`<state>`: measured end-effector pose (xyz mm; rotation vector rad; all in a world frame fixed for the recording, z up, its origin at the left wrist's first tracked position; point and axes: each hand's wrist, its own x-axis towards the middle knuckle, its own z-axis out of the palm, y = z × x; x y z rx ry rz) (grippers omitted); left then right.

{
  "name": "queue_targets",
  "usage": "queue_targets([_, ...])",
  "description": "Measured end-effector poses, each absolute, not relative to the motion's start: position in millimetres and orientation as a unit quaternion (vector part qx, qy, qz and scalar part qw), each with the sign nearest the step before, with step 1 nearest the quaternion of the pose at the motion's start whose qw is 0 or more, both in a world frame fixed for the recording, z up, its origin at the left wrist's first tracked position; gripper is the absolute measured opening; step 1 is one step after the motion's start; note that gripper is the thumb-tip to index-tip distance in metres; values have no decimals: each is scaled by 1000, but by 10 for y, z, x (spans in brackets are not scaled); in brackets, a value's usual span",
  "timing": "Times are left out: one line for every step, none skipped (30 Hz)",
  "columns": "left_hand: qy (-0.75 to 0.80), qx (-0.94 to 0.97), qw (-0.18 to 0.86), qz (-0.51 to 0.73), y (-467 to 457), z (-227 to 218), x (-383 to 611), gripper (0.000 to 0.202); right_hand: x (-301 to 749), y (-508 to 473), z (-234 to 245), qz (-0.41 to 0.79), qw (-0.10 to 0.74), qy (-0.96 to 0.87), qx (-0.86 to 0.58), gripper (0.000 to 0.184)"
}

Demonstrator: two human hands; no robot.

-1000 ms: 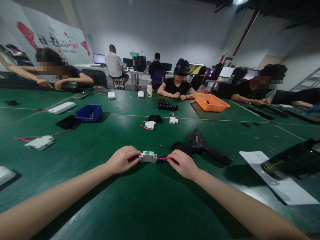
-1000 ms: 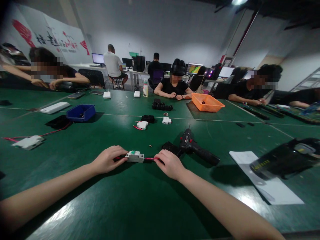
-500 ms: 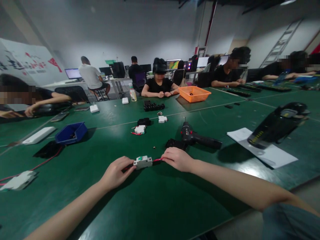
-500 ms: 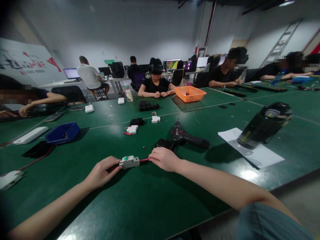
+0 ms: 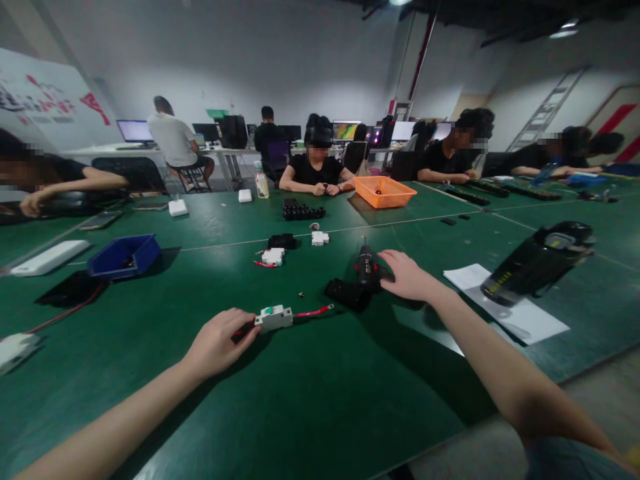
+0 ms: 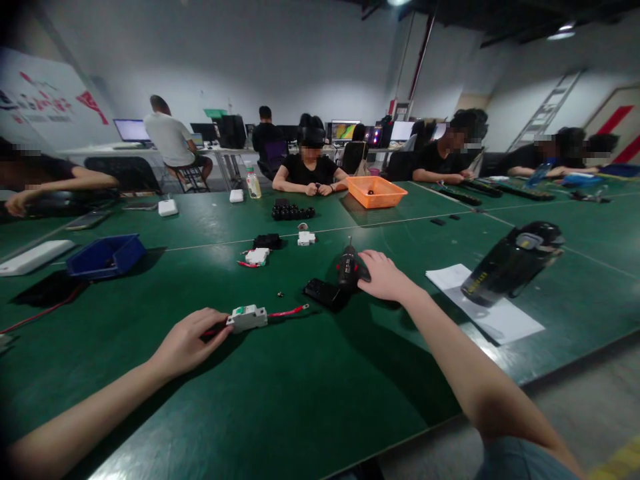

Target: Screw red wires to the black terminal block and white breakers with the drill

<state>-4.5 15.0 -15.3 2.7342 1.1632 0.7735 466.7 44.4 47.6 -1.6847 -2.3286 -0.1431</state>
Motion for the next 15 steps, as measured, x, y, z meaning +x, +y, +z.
queue_targets([384,887,31,253,156,-152,-48,22,4724,483,429,-29,94,-796,-597,58])
queue_targets([390,885,26,255,164,-150,-50,22,4753,524,389,-8,63,-789,-611,54])
queue_targets([395,882,22,256,173,-147,-52,22,4760,566,364,13,38,-782,-622,48])
queue_targets([400,880,19,256,182,-143,-54,23,4750,612,356,34,17,-777,-628,41])
queue_targets([405,877,17,257,191,-140,-57,23,4731,660,365,57,-2,-773,-632,36])
queue_targets([410,875,16,257,200,-138,-58,24,4709,709,388,80,-18,-768,-635,33])
queue_targets([414,873,16,257,206,-136,-60,25,4690,754,417,103,-31,-764,-636,33])
queue_targets([417,872,15,257,210,-136,-60,25,4676,793,447,125,-39,-760,-637,33])
queue_targets([419,871,15,257,212,-136,-59,25,4670,824,470,148,-40,-757,-635,33])
queue_targets([419,870,13,257,211,-136,-57,25,4672,845,484,168,-35,-756,-631,32])
queue_targets([419,870,11,258,209,-135,-54,26,4681,856,486,184,-25,-757,-627,29])
queue_targets([419,871,9,258,205,-134,-51,26,4695,861,476,196,-14,-757,-623,26])
queue_targets([418,871,7,258,200,-130,-48,26,4714,861,457,201,-3,-757,-622,24])
queue_targets([418,871,7,258,196,-125,-45,25,4733,858,433,200,7,-754,-626,24])
queue_targets([418,871,8,259,192,-118,-43,25,4753,855,408,193,15,-750,-633,25])
